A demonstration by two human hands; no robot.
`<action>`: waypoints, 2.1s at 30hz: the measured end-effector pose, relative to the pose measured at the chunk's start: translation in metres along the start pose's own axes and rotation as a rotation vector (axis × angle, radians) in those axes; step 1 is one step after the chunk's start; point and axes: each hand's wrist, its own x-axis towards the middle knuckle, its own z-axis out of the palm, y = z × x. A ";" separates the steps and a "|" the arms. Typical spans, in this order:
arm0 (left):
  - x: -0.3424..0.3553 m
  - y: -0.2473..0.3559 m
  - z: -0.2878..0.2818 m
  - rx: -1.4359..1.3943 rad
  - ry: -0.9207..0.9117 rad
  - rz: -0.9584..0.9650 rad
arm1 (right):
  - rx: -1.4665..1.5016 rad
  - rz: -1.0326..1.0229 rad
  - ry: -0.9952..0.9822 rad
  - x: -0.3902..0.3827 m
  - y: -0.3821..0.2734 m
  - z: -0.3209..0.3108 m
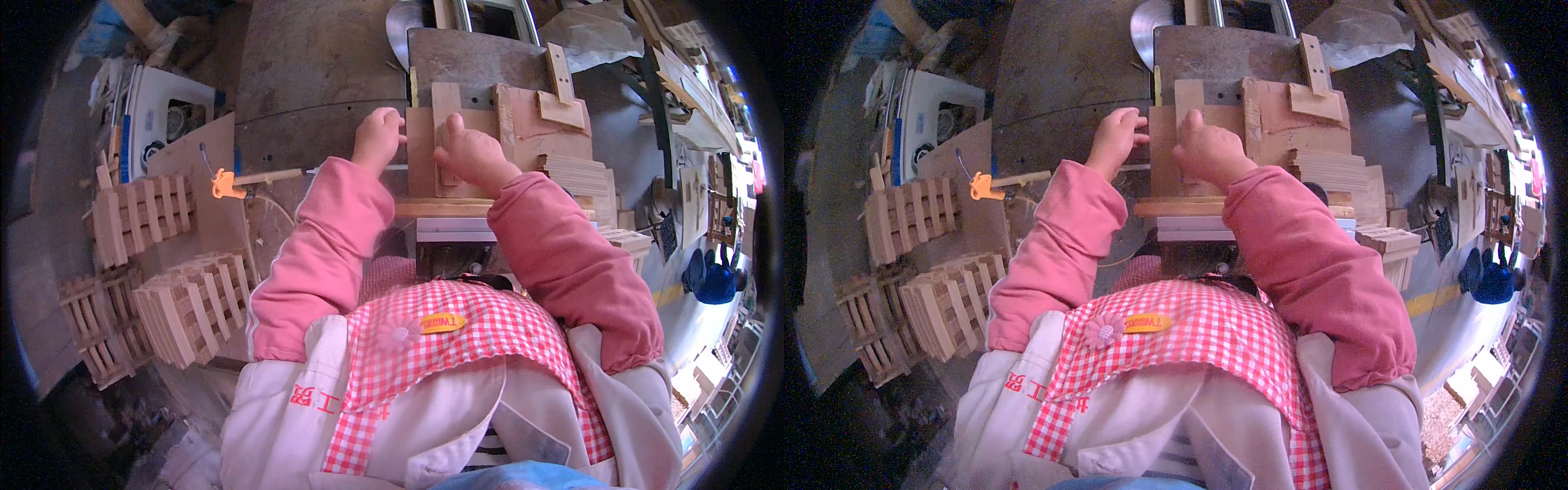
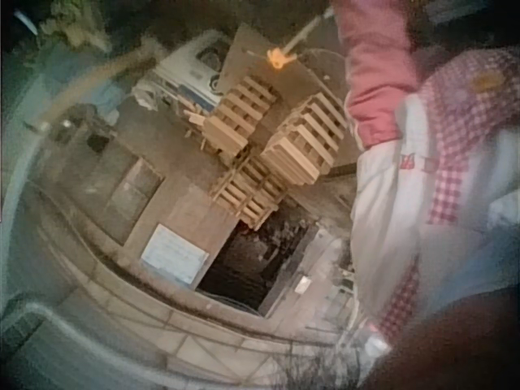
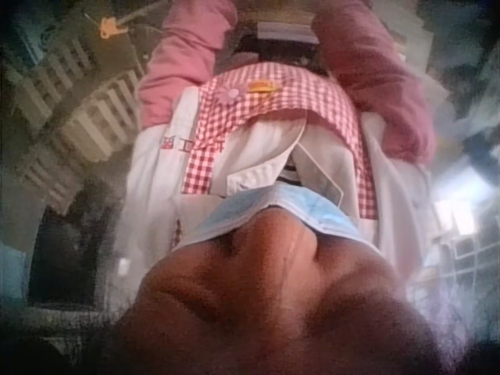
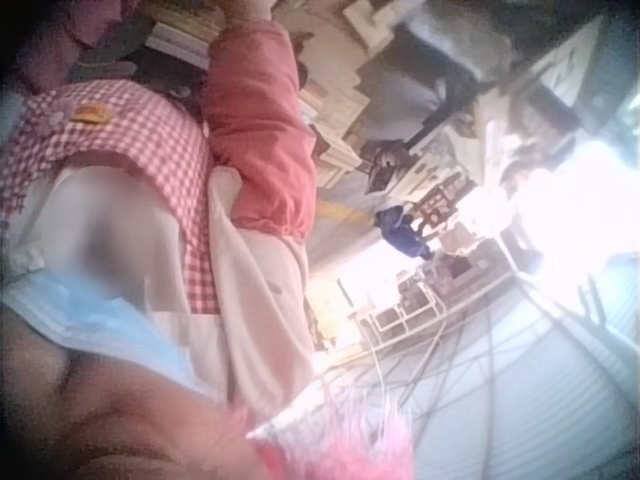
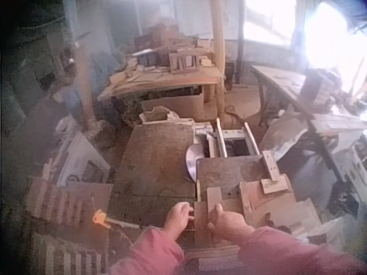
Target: The person repeatedly picks up small wooden planks, places them on a table saw, and cuts them. After each cut, the person stacks the finished pieces on a nearby table. The process is repeated multiple times throughout the clip.
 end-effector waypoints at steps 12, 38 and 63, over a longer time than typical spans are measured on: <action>-0.032 -0.013 -0.003 0.002 -0.059 0.001 | 0.008 -0.050 0.098 0.006 0.010 0.015; -0.153 -0.017 0.075 0.885 -0.212 0.902 | 0.026 -0.012 0.072 0.007 0.004 0.007; -0.089 0.010 0.071 0.960 -0.163 0.924 | -0.049 -0.015 0.137 0.070 0.015 -0.015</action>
